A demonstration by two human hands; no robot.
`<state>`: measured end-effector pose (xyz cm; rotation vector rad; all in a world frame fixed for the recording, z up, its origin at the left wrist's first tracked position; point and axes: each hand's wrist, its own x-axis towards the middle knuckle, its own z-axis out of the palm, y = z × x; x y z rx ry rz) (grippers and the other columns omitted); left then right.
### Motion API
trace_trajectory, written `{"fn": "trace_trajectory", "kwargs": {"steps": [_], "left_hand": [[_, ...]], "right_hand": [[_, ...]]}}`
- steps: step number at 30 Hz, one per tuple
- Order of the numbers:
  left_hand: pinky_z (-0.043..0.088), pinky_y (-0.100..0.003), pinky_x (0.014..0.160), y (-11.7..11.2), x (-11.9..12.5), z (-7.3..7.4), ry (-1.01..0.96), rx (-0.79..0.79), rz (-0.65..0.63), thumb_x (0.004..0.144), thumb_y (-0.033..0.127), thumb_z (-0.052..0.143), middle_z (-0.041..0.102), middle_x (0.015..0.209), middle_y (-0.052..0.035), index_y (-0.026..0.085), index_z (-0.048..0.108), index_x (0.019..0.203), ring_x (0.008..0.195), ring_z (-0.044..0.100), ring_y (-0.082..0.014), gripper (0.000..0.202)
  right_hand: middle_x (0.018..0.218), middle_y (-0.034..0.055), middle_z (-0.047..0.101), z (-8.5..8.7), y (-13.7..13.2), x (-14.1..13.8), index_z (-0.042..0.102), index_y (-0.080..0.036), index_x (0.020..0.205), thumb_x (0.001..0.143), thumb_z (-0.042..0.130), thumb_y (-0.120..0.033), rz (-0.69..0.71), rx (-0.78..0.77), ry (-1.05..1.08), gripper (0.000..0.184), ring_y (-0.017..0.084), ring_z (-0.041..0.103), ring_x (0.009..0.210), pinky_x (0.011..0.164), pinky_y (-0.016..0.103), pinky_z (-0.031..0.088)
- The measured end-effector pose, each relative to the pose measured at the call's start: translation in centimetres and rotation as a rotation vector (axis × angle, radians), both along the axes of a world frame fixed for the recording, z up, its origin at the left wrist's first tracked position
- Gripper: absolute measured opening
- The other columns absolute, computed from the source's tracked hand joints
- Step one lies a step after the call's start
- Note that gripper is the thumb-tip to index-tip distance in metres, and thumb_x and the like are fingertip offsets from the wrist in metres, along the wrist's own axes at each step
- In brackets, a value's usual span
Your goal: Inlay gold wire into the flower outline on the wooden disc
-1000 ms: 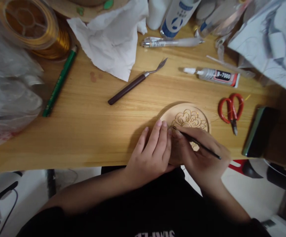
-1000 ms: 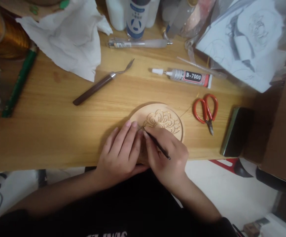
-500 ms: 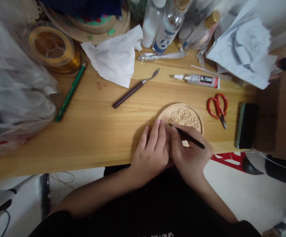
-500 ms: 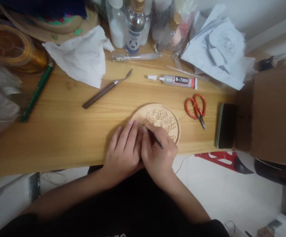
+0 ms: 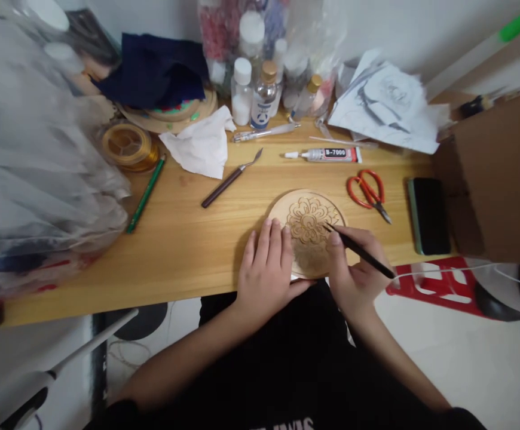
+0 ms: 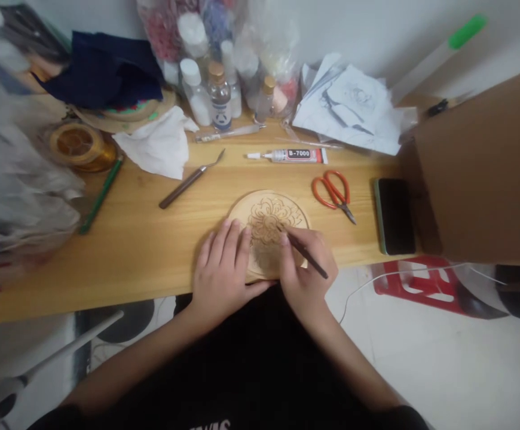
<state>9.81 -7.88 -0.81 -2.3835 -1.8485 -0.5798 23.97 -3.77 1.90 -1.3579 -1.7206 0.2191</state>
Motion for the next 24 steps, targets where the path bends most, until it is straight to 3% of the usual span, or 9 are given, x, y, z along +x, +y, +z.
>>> {"fn": "trace_trajectory", "kwargs": {"steps": [3, 6, 12, 20, 24], "left_hand": [[0.038, -0.051, 0.108, -0.2, 0.3, 0.3, 0.004, -0.034, 0.012, 0.081, 0.079, 0.049, 0.052, 0.14, -0.0272, -0.002, 0.051, 0.134, 0.131, 0.049, -0.0384, 0.097], [0.038, -0.052, 0.108, -0.5, 0.9, 0.6, 0.003, -0.072, 0.05, 0.08, 0.079, 0.051, 0.051, 0.14, -0.0283, -0.002, 0.049, 0.135, 0.132, 0.048, -0.0399, 0.099], [0.038, -0.056, 0.107, -1.0, 2.6, 0.3, -0.012, -0.065, 0.157, 0.085, 0.071, 0.052, 0.048, 0.142, -0.0308, -0.003, 0.047, 0.137, 0.135, 0.044, -0.0421, 0.09], [0.037, -0.056, 0.108, -1.3, 2.5, 0.0, -0.117, -0.036, 0.158, 0.091, 0.062, 0.05, 0.048, 0.141, -0.0286, 0.001, 0.037, 0.144, 0.135, 0.042, -0.0403, 0.081], [0.043, -0.053, 0.103, -1.5, 1.2, 0.6, -0.252, -0.042, 0.107, 0.095, 0.05, 0.049, 0.052, 0.136, -0.0231, 0.008, 0.039, 0.142, 0.127, 0.048, -0.0354, 0.063]], "right_hand": [[0.091, 0.0038, 0.072, -0.8, 0.4, 1.4, 0.068, -0.02, 0.097, 0.087, 0.063, -0.019, -0.087, -0.001, 0.046, 0.011, 0.017, 0.069, 0.086, 0.08, 0.035, 0.057], [0.095, 0.0062, 0.072, -1.5, 0.8, 2.2, 0.068, -0.018, 0.096, 0.09, 0.061, -0.026, -0.107, -0.098, 0.205, 0.012, 0.019, 0.069, 0.094, 0.088, 0.039, 0.055], [0.092, 0.0067, 0.074, -2.4, 1.5, 2.1, 0.068, -0.017, 0.091, 0.088, 0.064, -0.035, -0.066, -0.17, 0.512, 0.019, 0.018, 0.071, 0.087, 0.081, 0.035, 0.058], [0.094, 0.0071, 0.072, -3.2, 2.1, 2.8, 0.066, -0.017, 0.094, 0.09, 0.061, -0.036, 0.031, -0.194, 0.483, 0.02, 0.018, 0.07, 0.091, 0.084, 0.035, 0.057], [0.093, 0.0068, 0.071, -3.3, 3.9, 3.5, 0.067, -0.017, 0.091, 0.089, 0.062, -0.039, 0.159, -0.209, 0.441, 0.022, 0.018, 0.069, 0.092, 0.087, 0.037, 0.056]]}}
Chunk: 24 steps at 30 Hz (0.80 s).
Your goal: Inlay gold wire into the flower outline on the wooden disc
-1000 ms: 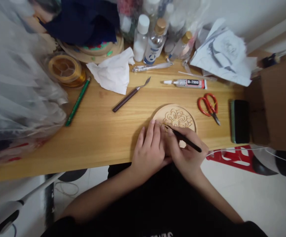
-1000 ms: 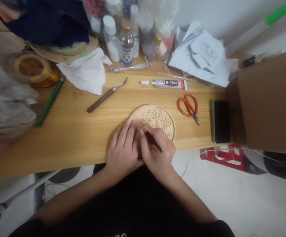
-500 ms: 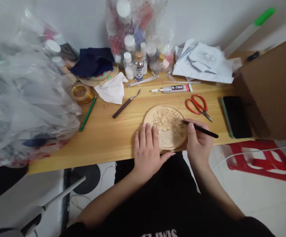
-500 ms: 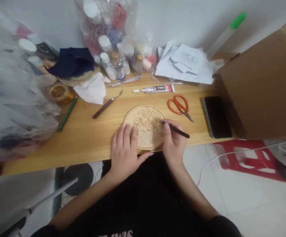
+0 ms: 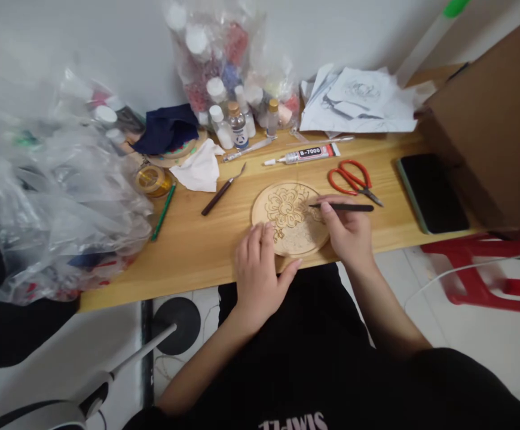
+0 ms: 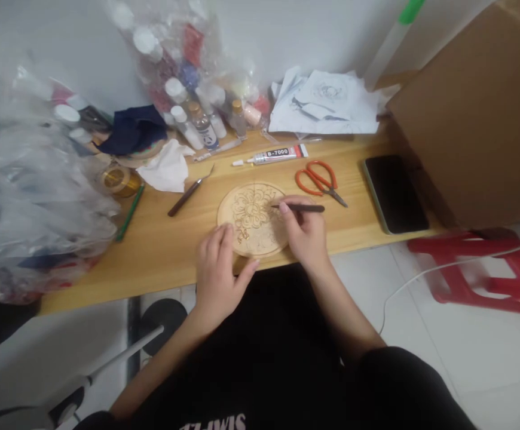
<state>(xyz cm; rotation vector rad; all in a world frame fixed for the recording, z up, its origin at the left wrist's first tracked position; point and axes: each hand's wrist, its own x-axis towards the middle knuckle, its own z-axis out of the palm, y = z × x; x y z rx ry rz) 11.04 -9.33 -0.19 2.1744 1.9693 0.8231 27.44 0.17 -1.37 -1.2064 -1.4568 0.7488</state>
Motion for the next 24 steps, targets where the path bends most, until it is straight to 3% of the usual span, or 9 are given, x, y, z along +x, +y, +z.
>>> {"fn": "trace_trajectory", "kwargs": {"steps": [3, 6, 11, 15, 18, 24], "left_hand": [[0.048, -0.049, 0.099, 0.3, -1.8, 0.6, -0.068, 0.012, -0.044, 0.097, 0.039, 0.049, 0.057, 0.126, -0.0183, 0.014, 0.048, 0.134, 0.118, 0.055, -0.0294, 0.044], [0.05, -0.048, 0.098, 1.1, -4.1, 1.2, -0.008, 0.037, -0.155, 0.095, 0.03, 0.054, 0.06, 0.122, -0.0154, 0.017, 0.052, 0.127, 0.115, 0.058, -0.0275, 0.034], [0.051, -0.044, 0.097, 3.4, -7.5, 2.1, 0.153, 0.064, -0.437, 0.093, 0.027, 0.058, 0.061, 0.124, -0.0164, 0.015, 0.055, 0.122, 0.117, 0.06, -0.0278, 0.032], [0.05, -0.041, 0.098, 5.4, -8.3, 2.5, 0.33, 0.106, -0.617, 0.093, 0.031, 0.061, 0.066, 0.119, -0.014, 0.012, 0.059, 0.117, 0.114, 0.062, -0.0268, 0.03], [0.048, -0.042, 0.099, 6.5, -8.3, 2.6, 0.38, 0.149, -0.637, 0.093, 0.035, 0.063, 0.069, 0.114, -0.012, 0.012, 0.061, 0.114, 0.109, 0.065, -0.0256, 0.032], [0.053, -0.041, 0.091, 7.7, -8.1, 2.1, 0.291, 0.253, -0.636, 0.086, 0.032, 0.072, 0.071, 0.099, -0.0089, 0.011, 0.065, 0.107, 0.094, 0.067, -0.0231, 0.031]], "right_hand": [[0.094, 0.0062, 0.072, 0.5, 1.7, 0.5, 0.066, -0.019, 0.089, 0.089, 0.062, -0.042, 0.136, -0.024, 0.04, 0.023, 0.017, 0.069, 0.092, 0.088, 0.036, 0.056], [0.097, 0.0056, 0.072, 1.3, 2.7, 1.0, 0.066, -0.02, 0.089, 0.088, 0.064, -0.044, 0.247, -0.048, -0.02, 0.024, 0.017, 0.068, 0.095, 0.089, 0.036, 0.055], [0.093, 0.0048, 0.071, 2.4, 2.4, 1.6, 0.068, -0.019, 0.091, 0.089, 0.064, -0.035, 0.233, -0.064, -0.109, 0.017, 0.017, 0.069, 0.091, 0.084, 0.034, 0.056], [0.095, 0.0065, 0.071, 2.7, 1.8, 1.0, 0.069, -0.018, 0.094, 0.091, 0.062, -0.031, 0.233, -0.073, -0.133, 0.014, 0.018, 0.068, 0.093, 0.088, 0.036, 0.055], [0.096, 0.0073, 0.071, 2.6, 2.0, 0.2, 0.069, -0.019, 0.095, 0.091, 0.062, -0.029, 0.247, -0.097, -0.11, 0.013, 0.019, 0.068, 0.095, 0.09, 0.036, 0.055], [0.098, 0.005, 0.07, 2.5, 4.2, -1.3, 0.069, -0.023, 0.092, 0.091, 0.062, -0.034, 0.29, -0.1, -0.094, 0.012, 0.02, 0.067, 0.1, 0.096, 0.041, 0.053]]}}
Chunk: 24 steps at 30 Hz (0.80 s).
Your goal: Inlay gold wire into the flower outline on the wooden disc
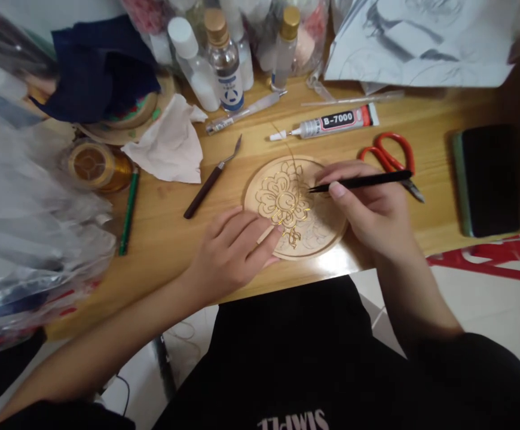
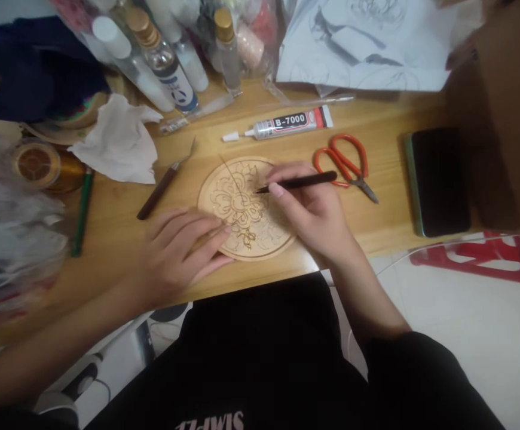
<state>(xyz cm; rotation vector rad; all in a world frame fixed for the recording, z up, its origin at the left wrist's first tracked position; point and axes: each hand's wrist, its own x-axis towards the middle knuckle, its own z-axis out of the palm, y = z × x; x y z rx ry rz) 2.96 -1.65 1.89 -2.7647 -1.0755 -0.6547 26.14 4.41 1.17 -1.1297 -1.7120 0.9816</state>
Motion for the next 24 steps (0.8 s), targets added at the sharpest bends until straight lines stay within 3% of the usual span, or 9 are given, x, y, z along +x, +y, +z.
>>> {"fn": "trace_trajectory", "kwargs": {"steps": [3, 10, 15, 17, 20, 24], "left_hand": [[0.054, -0.039, 0.088, 0.1, 0.0, -0.4, -0.036, 0.022, -0.004, 0.086, 0.029, 0.073, 0.071, 0.091, -0.0062, 0.012, 0.067, 0.103, 0.087, 0.066, -0.0201, 0.025], [0.053, -0.036, 0.087, -0.1, 0.1, -0.9, -0.054, -0.018, -0.004, 0.087, 0.024, 0.071, 0.069, 0.086, -0.0036, 0.013, 0.068, 0.102, 0.084, 0.063, -0.0173, 0.019], [0.053, -0.038, 0.087, 0.1, 0.3, -1.1, -0.045, -0.036, 0.004, 0.088, 0.026, 0.069, 0.068, 0.089, -0.0038, 0.014, 0.068, 0.105, 0.086, 0.062, -0.0186, 0.021], [0.054, -0.038, 0.088, 0.2, 0.3, -1.1, -0.052, -0.044, 0.007, 0.088, 0.026, 0.069, 0.068, 0.089, -0.0038, 0.013, 0.068, 0.106, 0.087, 0.061, -0.0192, 0.022], [0.054, -0.039, 0.089, 0.2, 0.3, -1.2, -0.056, -0.056, 0.001, 0.089, 0.026, 0.067, 0.068, 0.089, -0.0039, 0.013, 0.068, 0.107, 0.088, 0.061, -0.0201, 0.022], [0.054, -0.04, 0.088, 0.1, 0.2, -1.4, -0.064, -0.05, -0.008, 0.089, 0.027, 0.066, 0.067, 0.089, -0.0053, 0.012, 0.068, 0.105, 0.088, 0.059, -0.0213, 0.022]], "right_hand": [[0.1, 0.0049, 0.069, -0.4, 0.9, -0.5, 0.067, -0.026, 0.088, 0.091, 0.063, -0.038, -0.066, 0.066, -0.017, 0.013, 0.022, 0.066, 0.103, 0.098, 0.043, 0.053], [0.082, 0.0026, 0.07, -1.7, 0.6, -0.3, 0.069, -0.026, 0.091, 0.089, 0.066, -0.027, -0.301, 0.091, 0.113, 0.004, 0.018, 0.068, 0.073, 0.072, 0.036, 0.058], [0.083, 0.0, 0.072, 0.0, -1.4, 0.2, 0.075, -0.025, 0.092, 0.084, 0.071, -0.015, -0.469, 0.155, 0.151, 0.013, 0.014, 0.068, 0.067, 0.064, 0.03, 0.056], [0.089, 0.0005, 0.074, 1.1, -2.4, 0.5, 0.076, -0.026, 0.095, 0.081, 0.073, -0.011, -0.386, 0.129, 0.066, 0.021, 0.015, 0.07, 0.074, 0.069, 0.031, 0.058], [0.098, 0.0011, 0.076, 2.6, -3.5, 0.7, 0.073, -0.027, 0.109, 0.076, 0.075, -0.007, -0.045, 0.084, -0.116, 0.039, 0.018, 0.072, 0.087, 0.077, 0.033, 0.059], [0.094, 0.0034, 0.075, 3.2, -3.4, 0.0, 0.071, -0.023, 0.111, 0.081, 0.071, -0.008, 0.22, 0.112, -0.236, 0.034, 0.017, 0.071, 0.084, 0.075, 0.032, 0.058]]}}
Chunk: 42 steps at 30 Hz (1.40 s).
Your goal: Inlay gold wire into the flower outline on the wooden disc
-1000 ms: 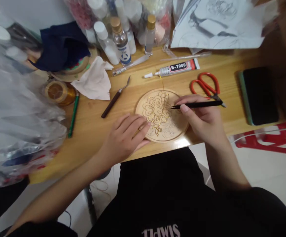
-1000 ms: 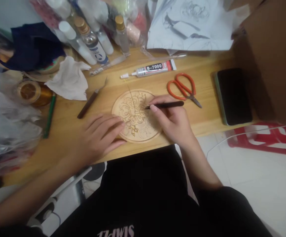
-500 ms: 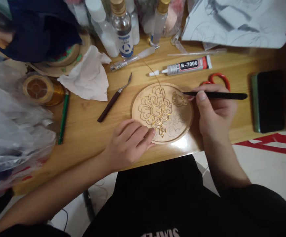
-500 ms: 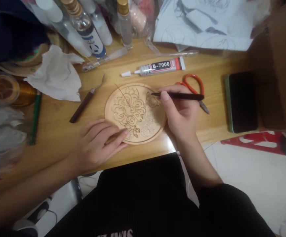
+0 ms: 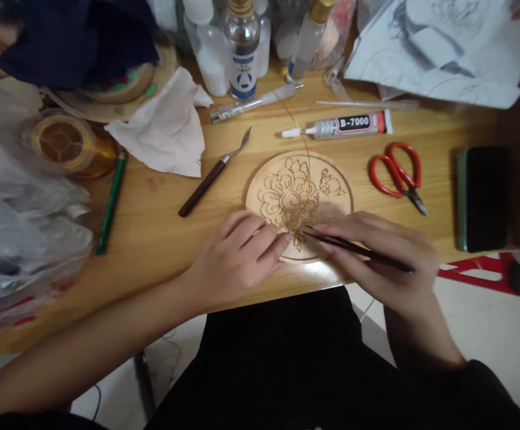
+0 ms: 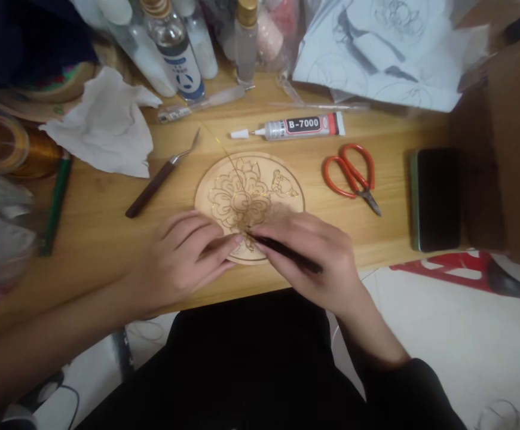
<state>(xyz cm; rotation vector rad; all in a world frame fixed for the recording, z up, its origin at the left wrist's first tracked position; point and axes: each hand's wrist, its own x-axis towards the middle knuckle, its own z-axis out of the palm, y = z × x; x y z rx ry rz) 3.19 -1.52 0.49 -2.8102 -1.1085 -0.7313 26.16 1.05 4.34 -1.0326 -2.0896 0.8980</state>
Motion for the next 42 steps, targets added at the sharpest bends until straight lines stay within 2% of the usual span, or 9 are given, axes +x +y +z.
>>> {"fn": "trace_trajectory", "kwargs": {"steps": [5, 10, 16, 28, 42], "left_hand": [[0.053, -0.041, 0.09, -0.2, 0.0, -0.2, 0.003, -0.016, 0.014, 0.09, 0.028, 0.065, 0.066, 0.092, -0.0069, 0.011, 0.068, 0.107, 0.092, 0.058, -0.0223, 0.024], [0.053, -0.042, 0.093, -0.4, 0.2, -0.2, -0.026, -0.031, 0.071, 0.089, 0.027, 0.065, 0.065, 0.096, -0.0084, 0.013, 0.069, 0.102, 0.096, 0.059, -0.0237, 0.019], [0.053, -0.043, 0.097, -0.5, 0.2, -0.2, -0.041, -0.042, 0.08, 0.089, 0.023, 0.063, 0.066, 0.102, -0.009, 0.014, 0.068, 0.1, 0.102, 0.06, -0.0251, 0.015], [0.053, -0.041, 0.096, -0.5, 0.2, -0.2, -0.056, -0.059, 0.088, 0.092, 0.022, 0.06, 0.067, 0.103, -0.0094, 0.012, 0.066, 0.105, 0.102, 0.062, -0.0233, 0.017], [0.054, -0.04, 0.096, -0.6, 0.2, -0.2, -0.048, -0.055, 0.107, 0.091, 0.022, 0.06, 0.068, 0.103, -0.0085, 0.013, 0.067, 0.102, 0.103, 0.064, -0.0238, 0.015]], "right_hand": [[0.1, 0.0072, 0.074, -0.4, 1.1, -0.8, 0.07, -0.02, 0.109, 0.085, 0.066, -0.009, 0.167, 0.023, -0.072, 0.026, 0.018, 0.07, 0.095, 0.082, 0.033, 0.058], [0.097, 0.0078, 0.074, -0.5, 2.0, -1.1, 0.07, -0.018, 0.104, 0.087, 0.066, -0.012, 0.247, 0.067, -0.132, 0.019, 0.017, 0.07, 0.089, 0.08, 0.032, 0.057], [0.096, 0.0073, 0.075, -0.3, 3.0, -1.4, 0.07, -0.02, 0.107, 0.088, 0.063, -0.013, 0.341, 0.048, -0.166, 0.021, 0.018, 0.07, 0.086, 0.076, 0.032, 0.058], [0.094, 0.0043, 0.074, 0.2, 4.4, -1.6, 0.071, -0.024, 0.105, 0.091, 0.061, -0.018, 0.41, -0.042, -0.177, 0.018, 0.016, 0.07, 0.085, 0.075, 0.029, 0.056], [0.091, 0.0047, 0.074, 0.4, 5.4, -1.8, 0.071, -0.022, 0.102, 0.091, 0.061, -0.018, 0.474, -0.046, -0.196, 0.015, 0.017, 0.07, 0.083, 0.073, 0.029, 0.055]]}}
